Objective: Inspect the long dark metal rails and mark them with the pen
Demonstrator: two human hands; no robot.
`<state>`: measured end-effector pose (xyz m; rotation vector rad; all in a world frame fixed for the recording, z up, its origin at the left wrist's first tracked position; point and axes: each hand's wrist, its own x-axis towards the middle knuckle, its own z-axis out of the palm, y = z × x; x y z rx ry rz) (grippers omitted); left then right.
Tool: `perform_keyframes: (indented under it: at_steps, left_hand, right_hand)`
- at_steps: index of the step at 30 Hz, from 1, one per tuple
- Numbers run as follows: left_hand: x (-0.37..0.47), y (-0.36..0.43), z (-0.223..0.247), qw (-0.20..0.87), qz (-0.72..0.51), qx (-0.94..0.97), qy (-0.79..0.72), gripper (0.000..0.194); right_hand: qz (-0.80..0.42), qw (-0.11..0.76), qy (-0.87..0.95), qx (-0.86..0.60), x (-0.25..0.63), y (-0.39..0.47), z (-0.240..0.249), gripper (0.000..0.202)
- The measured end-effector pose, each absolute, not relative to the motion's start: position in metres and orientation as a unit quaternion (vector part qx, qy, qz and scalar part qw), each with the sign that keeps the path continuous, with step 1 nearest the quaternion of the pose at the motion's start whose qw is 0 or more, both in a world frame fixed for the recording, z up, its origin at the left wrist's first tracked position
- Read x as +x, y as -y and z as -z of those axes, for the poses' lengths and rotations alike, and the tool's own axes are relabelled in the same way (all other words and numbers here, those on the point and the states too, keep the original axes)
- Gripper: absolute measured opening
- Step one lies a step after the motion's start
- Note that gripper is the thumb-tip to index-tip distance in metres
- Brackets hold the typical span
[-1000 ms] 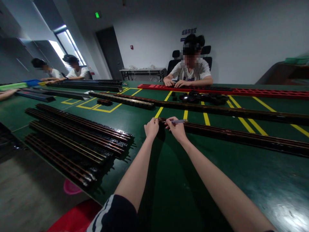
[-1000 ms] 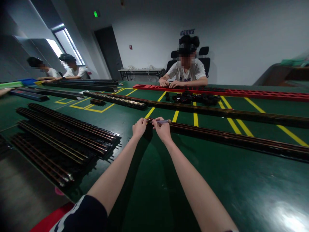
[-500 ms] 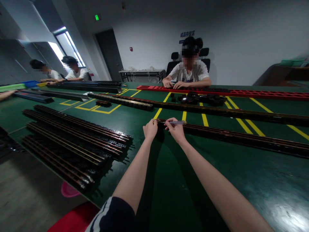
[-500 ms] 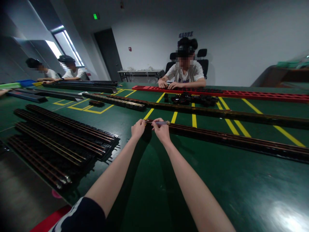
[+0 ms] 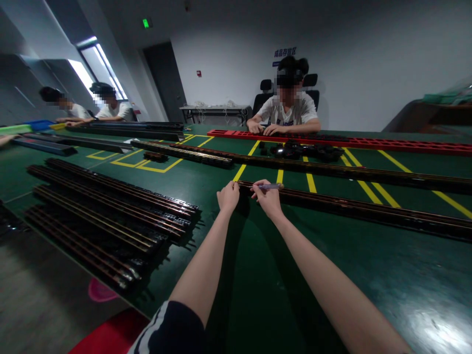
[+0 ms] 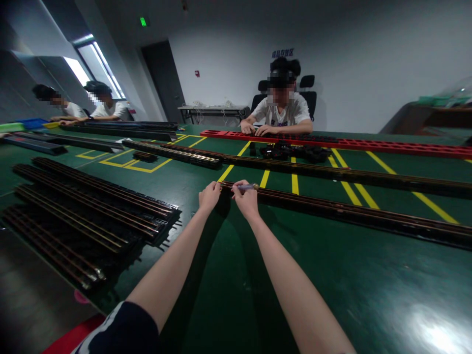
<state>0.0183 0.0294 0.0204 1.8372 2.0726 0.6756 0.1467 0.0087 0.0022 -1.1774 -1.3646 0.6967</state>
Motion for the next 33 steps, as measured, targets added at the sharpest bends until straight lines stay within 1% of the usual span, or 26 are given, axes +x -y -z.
perform_keyframes:
  at_steps: [5,10,18,27,33]
  left_hand:
    - [0.019,-0.028,-0.021,0.158,-0.251,0.635,-0.713,0.036]
    - [0.019,-0.028,-0.021,0.162,-0.254,0.637,-0.710,0.036]
    - [0.019,-0.027,-0.020,0.160,-0.262,0.638,-0.707,0.037]
    - [0.019,-0.028,-0.021,0.153,-0.246,0.639,-0.713,0.038]
    - [0.019,-0.028,-0.021,0.161,-0.255,0.638,-0.708,0.039]
  right_hand:
    - [-0.303,0.566,0.585,-0.496,0.148,-0.008,-0.002,0.010]
    - [-0.311,0.560,0.585,-0.498,0.148,-0.006,-0.004,0.009]
    - [-0.290,0.573,0.583,-0.498,0.147,-0.013,0.005,0.015]
    - [-0.289,0.578,0.564,-0.514,0.146,-0.012,0.002,0.012]
    - [-0.250,0.603,0.546,-0.524,0.146,-0.006,-0.002,0.016]
